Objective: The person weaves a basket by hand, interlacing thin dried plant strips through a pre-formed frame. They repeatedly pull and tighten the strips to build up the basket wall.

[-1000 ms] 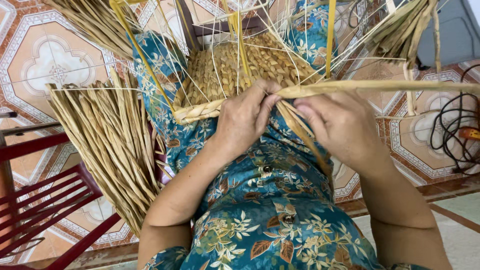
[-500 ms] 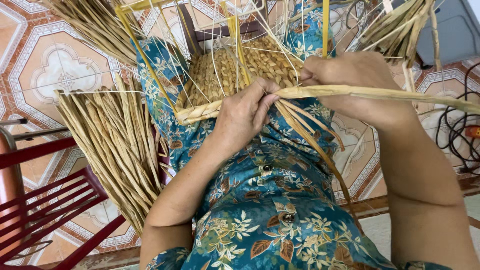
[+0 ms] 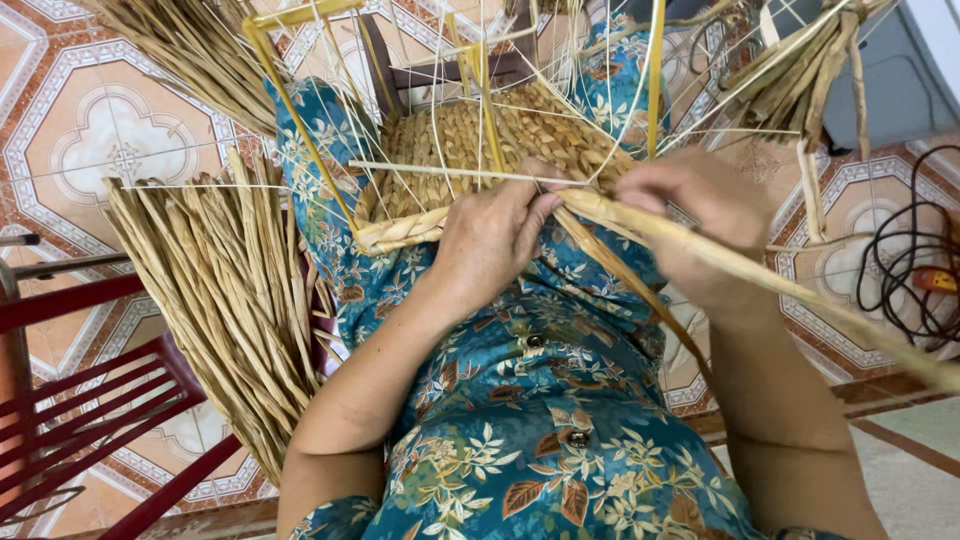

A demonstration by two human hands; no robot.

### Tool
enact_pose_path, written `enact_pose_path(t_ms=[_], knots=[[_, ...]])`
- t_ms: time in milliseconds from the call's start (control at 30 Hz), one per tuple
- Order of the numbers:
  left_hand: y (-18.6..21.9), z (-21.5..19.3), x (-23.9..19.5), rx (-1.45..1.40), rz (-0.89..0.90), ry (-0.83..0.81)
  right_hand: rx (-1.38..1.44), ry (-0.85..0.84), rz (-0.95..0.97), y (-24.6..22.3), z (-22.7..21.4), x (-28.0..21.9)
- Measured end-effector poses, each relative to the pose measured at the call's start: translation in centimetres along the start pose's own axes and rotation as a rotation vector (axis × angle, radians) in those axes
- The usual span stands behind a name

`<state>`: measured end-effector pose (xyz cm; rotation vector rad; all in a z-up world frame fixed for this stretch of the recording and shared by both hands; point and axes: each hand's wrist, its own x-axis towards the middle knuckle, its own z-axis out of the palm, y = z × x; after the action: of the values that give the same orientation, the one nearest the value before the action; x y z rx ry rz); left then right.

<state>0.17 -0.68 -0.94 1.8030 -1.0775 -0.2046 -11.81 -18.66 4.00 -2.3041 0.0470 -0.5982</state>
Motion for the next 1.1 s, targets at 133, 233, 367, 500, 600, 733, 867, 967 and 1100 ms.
enact_pose_path(t_ms=[133,233,367,500,600,733,867,967,1100], knots=[[-0.2,0.5,-0.5,0.006,-0.02,0.019,-0.16,-0.106,0.155,-1.3,1.1,-1.9],[-0.2,0.7,-0.6,-0.002,0.043,0.084,-0.134,-0.101,0.191,-1.1,1.7,-1.8],[-0.2,0.8,-0.3,-0.009,0.022,0.064,0.061,-0.123,0.111,0.7,2.3,-1.0],[0.0,0.6,-0.5,-0.02,-0.026,0.021,0.282,0.086,0.043,3.0,3.3,-1.6],[0.4,0.0,-0.1,-0.084,-0.084,-0.008,0.623,0.195,0.336,3.4,3.2,-2.7],[0.7,-0.1,0.7,-0.16,-0.128,-0.046,0.614,0.123,0.103,2.2,2.8,-3.5],[1.9,0.9,1.0,0.274,-0.023,-0.038,0.305,0.006,0.022,1.0,2.0,-1.4],[1.8,0.1,1.4,0.039,0.026,-0.031,0.338,-0.034,0.076,0.5,1.0,1.0],[2.0,-0.7,1.5,-0.01,-0.056,-0.111,-0.001,-0.131,0.041,-0.3,-1.2,1.3]])
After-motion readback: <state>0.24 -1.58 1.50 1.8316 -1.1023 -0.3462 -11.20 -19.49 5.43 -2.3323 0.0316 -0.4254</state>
